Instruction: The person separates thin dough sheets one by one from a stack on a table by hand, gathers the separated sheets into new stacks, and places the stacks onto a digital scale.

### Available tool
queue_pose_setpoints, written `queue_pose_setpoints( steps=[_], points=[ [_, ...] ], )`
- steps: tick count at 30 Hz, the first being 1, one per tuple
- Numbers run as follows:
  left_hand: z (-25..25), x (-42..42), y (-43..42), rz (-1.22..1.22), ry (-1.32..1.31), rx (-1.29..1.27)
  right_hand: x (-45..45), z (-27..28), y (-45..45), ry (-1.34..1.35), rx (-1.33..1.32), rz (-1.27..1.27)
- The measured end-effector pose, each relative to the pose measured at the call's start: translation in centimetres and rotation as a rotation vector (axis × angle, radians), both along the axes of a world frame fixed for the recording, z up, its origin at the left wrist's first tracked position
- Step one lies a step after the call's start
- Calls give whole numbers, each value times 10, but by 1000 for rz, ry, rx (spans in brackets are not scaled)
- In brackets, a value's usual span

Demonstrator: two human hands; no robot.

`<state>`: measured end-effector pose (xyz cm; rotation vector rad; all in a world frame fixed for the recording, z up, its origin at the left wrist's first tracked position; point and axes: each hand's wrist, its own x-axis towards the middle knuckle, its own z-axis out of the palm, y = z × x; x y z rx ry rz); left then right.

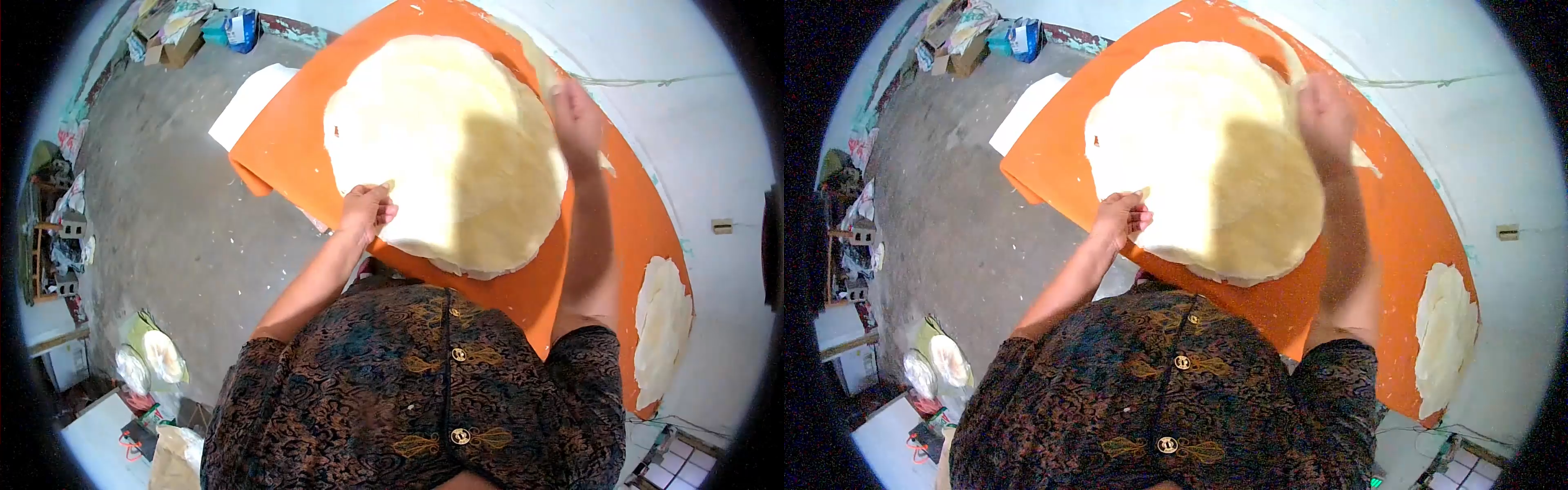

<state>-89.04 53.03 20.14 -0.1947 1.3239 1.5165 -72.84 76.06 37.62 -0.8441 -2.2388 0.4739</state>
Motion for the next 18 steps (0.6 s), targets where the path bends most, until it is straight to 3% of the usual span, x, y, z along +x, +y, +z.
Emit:
queue_pose_setpoints(
  steps=[3, 4, 7, 8, 10, 13, 18],
  points=[
    [1, -6, 1, -27, -4, 42, -31, -80, -30, -280, 339, 75],
    [1, -7, 1, -11, -2, 25, -40, -110, -45, -240, 450, 167],
    [2, -7, -1, 25, 25, -25, -54, -165, -103, -386, 109, 267],
    [5, -7, -3, 27, 49, -43, -53, -180, -116, -279, 60, 301],
    [1, -8, -3, 16, 56, -30, -54, -184, -124, -146, 189, 321],
    [-8, -13, -1, -33, 18, 20, -54, -178, -128, -188, 77, 285],
    [-13, -22, 1, -131, -58, 75, -56, -176, -132, -151, 117, 288]
  ],
)
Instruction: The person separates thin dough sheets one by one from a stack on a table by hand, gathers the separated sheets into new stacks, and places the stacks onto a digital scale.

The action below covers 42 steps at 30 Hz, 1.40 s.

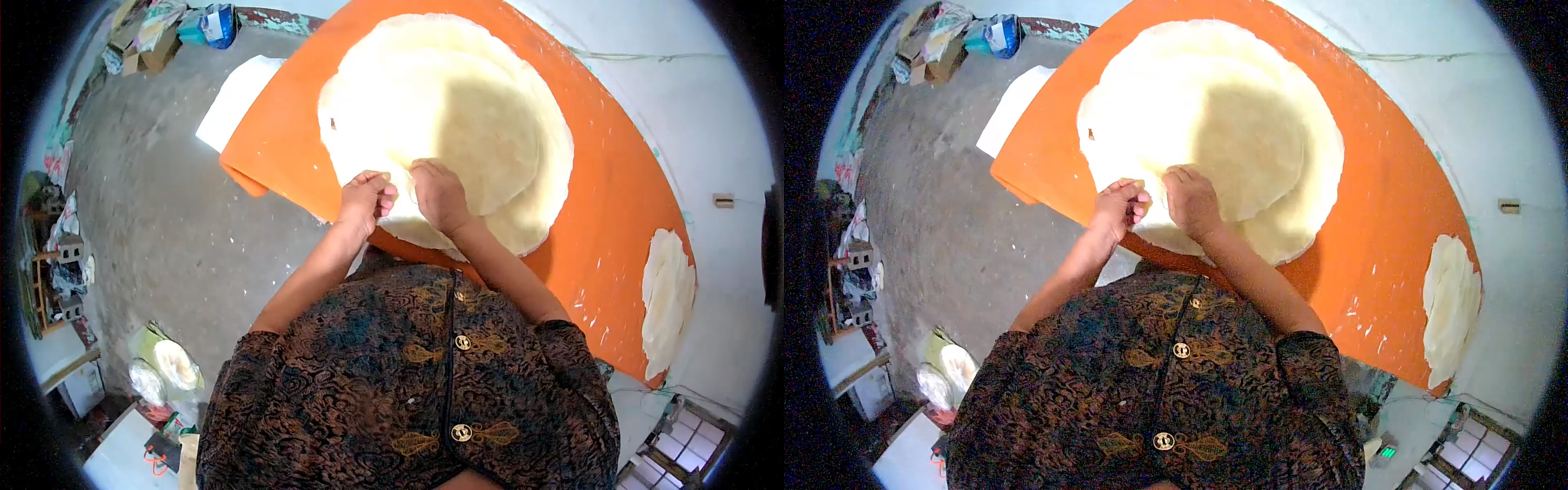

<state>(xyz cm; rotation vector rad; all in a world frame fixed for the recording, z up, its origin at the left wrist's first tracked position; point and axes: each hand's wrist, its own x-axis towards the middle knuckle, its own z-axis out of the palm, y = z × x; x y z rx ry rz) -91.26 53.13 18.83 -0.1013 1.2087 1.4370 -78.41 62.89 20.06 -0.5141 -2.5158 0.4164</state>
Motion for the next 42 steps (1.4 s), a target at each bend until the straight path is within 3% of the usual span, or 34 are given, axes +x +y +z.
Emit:
queue_pose_setpoints(
  steps=[6, 11, 13, 16, 22, 27, 30, 34, 37, 40, 42],
  points=[
    [18, 8, 0, 117, 101, -83, 9, -4, -7, 41, -34, 57],
    [-7, 0, 1, 160, 32, 17, 11, 3, -9, 38, -141, 70],
    [6, 1, 3, 167, 71, 44, 11, 9, -10, 57, -154, 112],
    [5, 5, 4, 87, 195, 28, 9, 0, -11, 95, -33, 136],
    [5, 13, 6, 53, 176, 69, -2, -1, -13, 36, -117, 83],
    [10, 14, 13, -92, 157, -58, 10, 11, -14, -4, -540, 183],
    [16, 20, 17, -126, 176, -59, 29, 29, -17, 67, -496, 278],
    [24, 21, 23, -60, 204, -72, 79, 10, -16, -161, -50, -56],
    [29, 17, 44, -34, 135, -19, 95, 7, -3, -151, 14, -180],
    [63, 13, 83, -55, 148, 69, 104, -3, 26, -38, -36, -156],
    [101, 17, 120, -83, 170, 154, 105, 14, 60, -9, -543, -324]
  ],
)
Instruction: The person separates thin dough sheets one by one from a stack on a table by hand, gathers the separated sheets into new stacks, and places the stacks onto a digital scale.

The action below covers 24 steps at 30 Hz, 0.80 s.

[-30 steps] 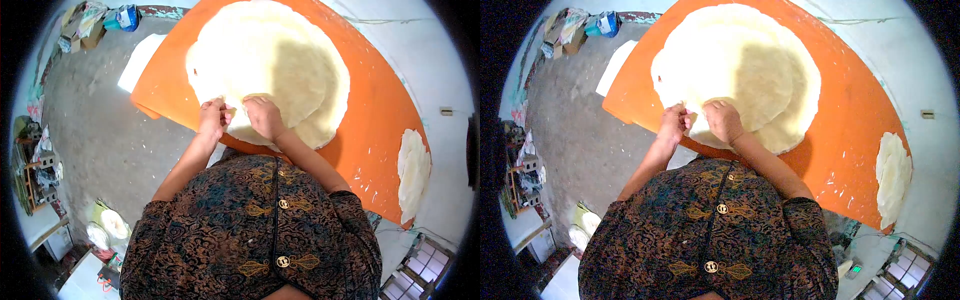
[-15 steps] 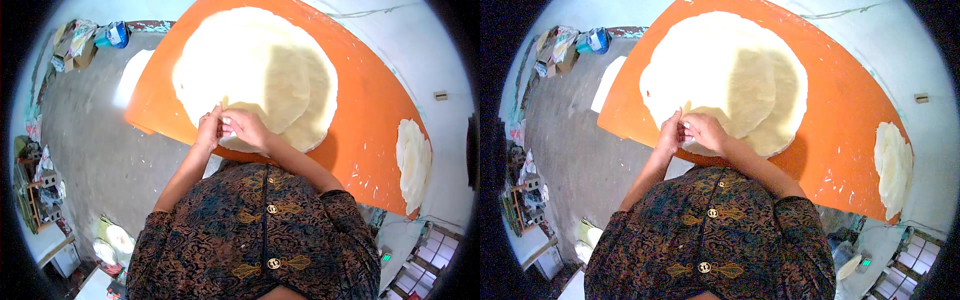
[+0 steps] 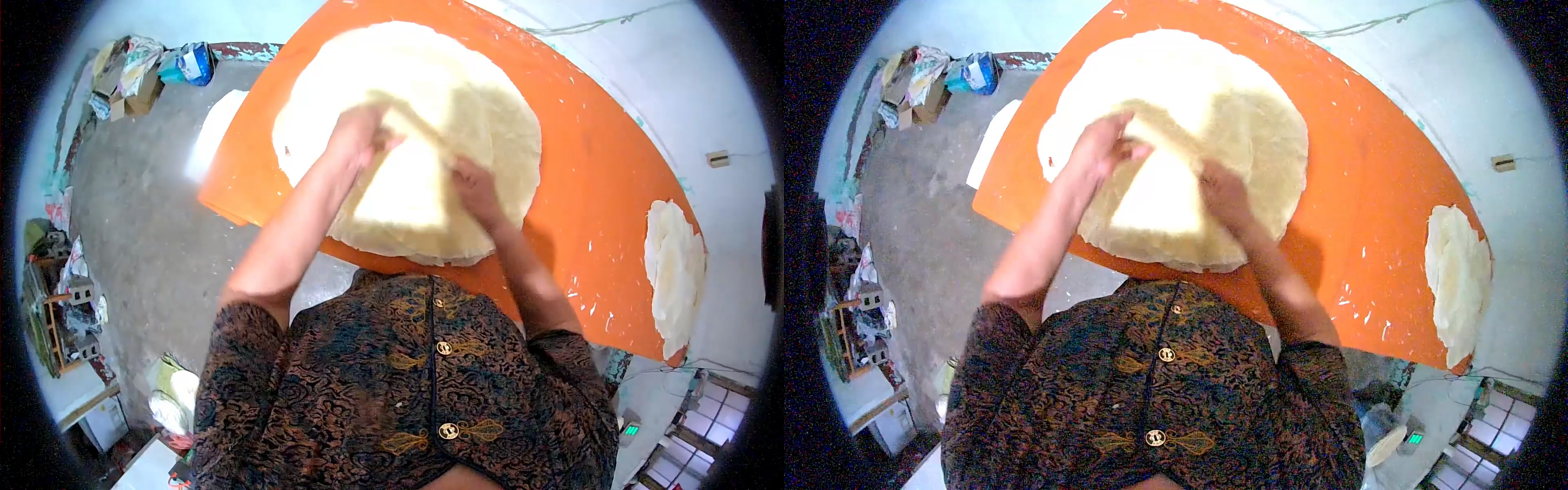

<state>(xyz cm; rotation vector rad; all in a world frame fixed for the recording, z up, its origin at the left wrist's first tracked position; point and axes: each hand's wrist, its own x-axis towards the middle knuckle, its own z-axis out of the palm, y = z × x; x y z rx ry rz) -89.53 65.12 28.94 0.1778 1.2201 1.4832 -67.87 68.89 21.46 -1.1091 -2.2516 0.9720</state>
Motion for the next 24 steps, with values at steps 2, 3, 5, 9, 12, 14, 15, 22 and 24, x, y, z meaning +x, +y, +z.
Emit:
queue_pose_setpoints(
  steps=[2, 3, 5, 9, 12, 14, 15, 22, 24],
  points=[
    [22, -6, 44, -136, 38, 160, 3, 55, 43, 86, 142, -78],
    [42, -4, 60, -160, 35, 294, 8, 60, 72, 304, 99, -129],
    [84, 3, 73, -138, 57, 462, 11, 144, 68, 351, 269, -29],
    [119, 6, 50, -282, -224, 696, 12, 196, 55, 12, 868, -44],
    [87, 10, 11, -138, 74, 464, 25, 155, 39, -152, 953, 38],
    [36, 15, -24, -106, 82, 141, 33, 102, 13, -283, 759, 153],
    [-18, 9, -44, -140, 113, 33, 39, 71, -1, -286, 713, 215],
    [-94, 76, -145, 71, -49, -209, 54, -10, -49, -358, 502, 304],
    [-88, 81, -135, 87, -24, -228, 54, -11, -49, -389, 490, 324]
  ],
)
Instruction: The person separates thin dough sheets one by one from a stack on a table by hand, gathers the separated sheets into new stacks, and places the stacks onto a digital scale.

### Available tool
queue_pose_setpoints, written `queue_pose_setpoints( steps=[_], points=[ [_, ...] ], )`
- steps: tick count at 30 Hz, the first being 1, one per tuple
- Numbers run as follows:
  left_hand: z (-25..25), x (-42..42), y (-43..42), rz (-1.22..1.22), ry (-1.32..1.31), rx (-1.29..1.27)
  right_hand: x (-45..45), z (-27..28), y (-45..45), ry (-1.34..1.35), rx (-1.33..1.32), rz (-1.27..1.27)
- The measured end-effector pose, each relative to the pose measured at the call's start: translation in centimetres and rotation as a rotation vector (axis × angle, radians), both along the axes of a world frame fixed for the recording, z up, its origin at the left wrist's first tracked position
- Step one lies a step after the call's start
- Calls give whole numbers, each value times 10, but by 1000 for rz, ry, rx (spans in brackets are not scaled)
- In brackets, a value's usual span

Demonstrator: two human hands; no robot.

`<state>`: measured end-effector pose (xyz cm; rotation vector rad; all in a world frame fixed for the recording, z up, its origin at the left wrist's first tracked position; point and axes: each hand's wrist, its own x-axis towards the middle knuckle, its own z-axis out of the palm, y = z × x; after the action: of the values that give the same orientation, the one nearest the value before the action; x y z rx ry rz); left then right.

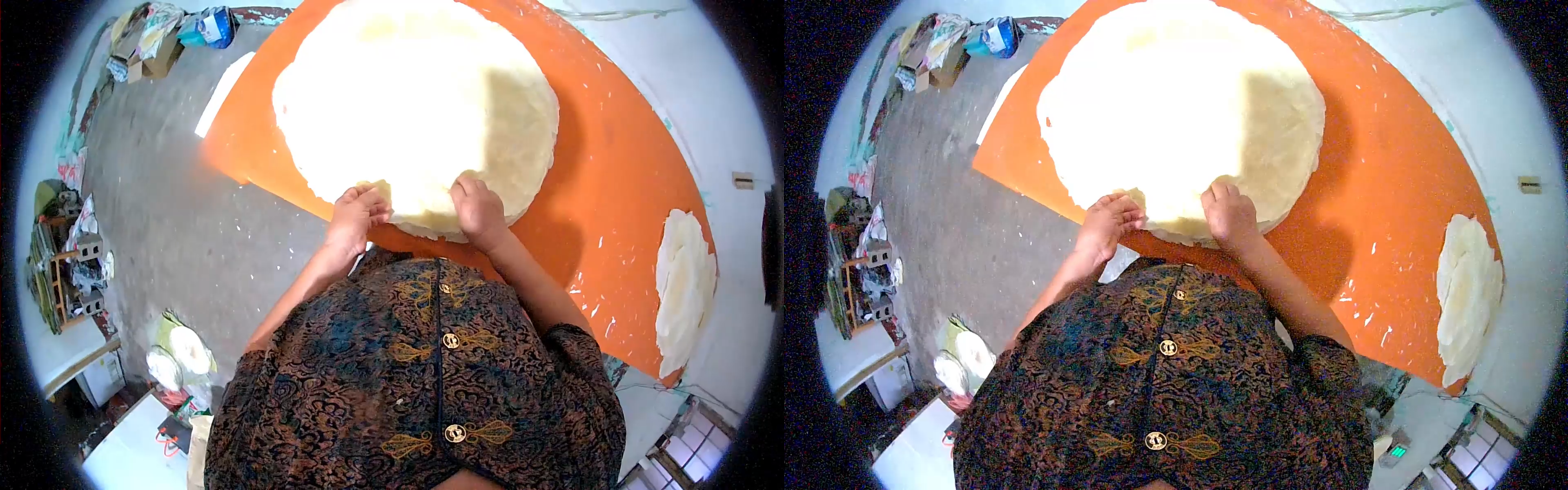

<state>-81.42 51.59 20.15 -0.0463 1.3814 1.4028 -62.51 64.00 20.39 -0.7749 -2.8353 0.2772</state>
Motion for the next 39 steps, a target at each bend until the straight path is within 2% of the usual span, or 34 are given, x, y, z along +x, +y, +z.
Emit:
queue_pose_setpoints(
  steps=[4, 8, 10, 11, 13, 15, 19, 22, 23, 24, 25, 27, 28, 29, 31, 32, 34, 36, 37, 39],
  points=[
    [-8, -14, 9, -51, -55, -66, 1, -10, -5, -8, 30, 14],
    [-1, -14, 14, -95, -30, -3, -4, -11, -13, -3, 8, -23],
    [-1, -8, 21, -88, 27, -21, -5, -7, -16, -71, -45, -31],
    [1, -7, 27, -101, -44, -26, -7, -5, -17, -105, -71, -33],
    [5, -8, 37, -119, -186, -38, -12, 13, -29, -75, -111, -43],
    [1, -9, 45, -174, -160, -31, -26, 36, -37, -19, -160, -5],
    [15, -10, 54, -274, -66, -13, -59, 8, -30, -16, 22, -145],
    [19, -23, 52, -292, -19, 9, -54, 9, -10, -55, -267, -213],
    [14, -33, 49, -296, -30, 20, -53, 8, 14, -216, -240, -243],
    [9, -42, 46, -301, -45, 30, -47, 23, 40, -163, -352, -258],
    [3, -53, 45, -292, -48, 35, -35, 38, 70, 30, -481, -292],
    [4, -76, 46, -193, -30, 99, -35, 128, 110, 156, -539, -366],
    [12, -84, 49, -141, -18, 92, -37, 168, 123, 209, -534, -546],
    [10, -93, 52, -100, -4, 99, -55, 220, 126, 171, -500, -871],
    [15, -102, 62, 13, -6, 91, -59, 270, 123, 386, -260, -419],
    [15, -104, 66, 30, -48, 116, -60, 275, 136, 350, -96, -359],
    [13, -106, 75, 67, -127, 166, -90, 276, 127, 297, 3, -326],
    [3, -105, 84, 93, -151, 218, -131, 243, 122, 126, 183, -461],
    [1, -105, 89, 106, -160, 242, -151, 217, 128, 0, 236, -406],
    [3, -102, 98, 140, -126, 175, -185, 135, 139, -69, 439, -263]
  ],
)
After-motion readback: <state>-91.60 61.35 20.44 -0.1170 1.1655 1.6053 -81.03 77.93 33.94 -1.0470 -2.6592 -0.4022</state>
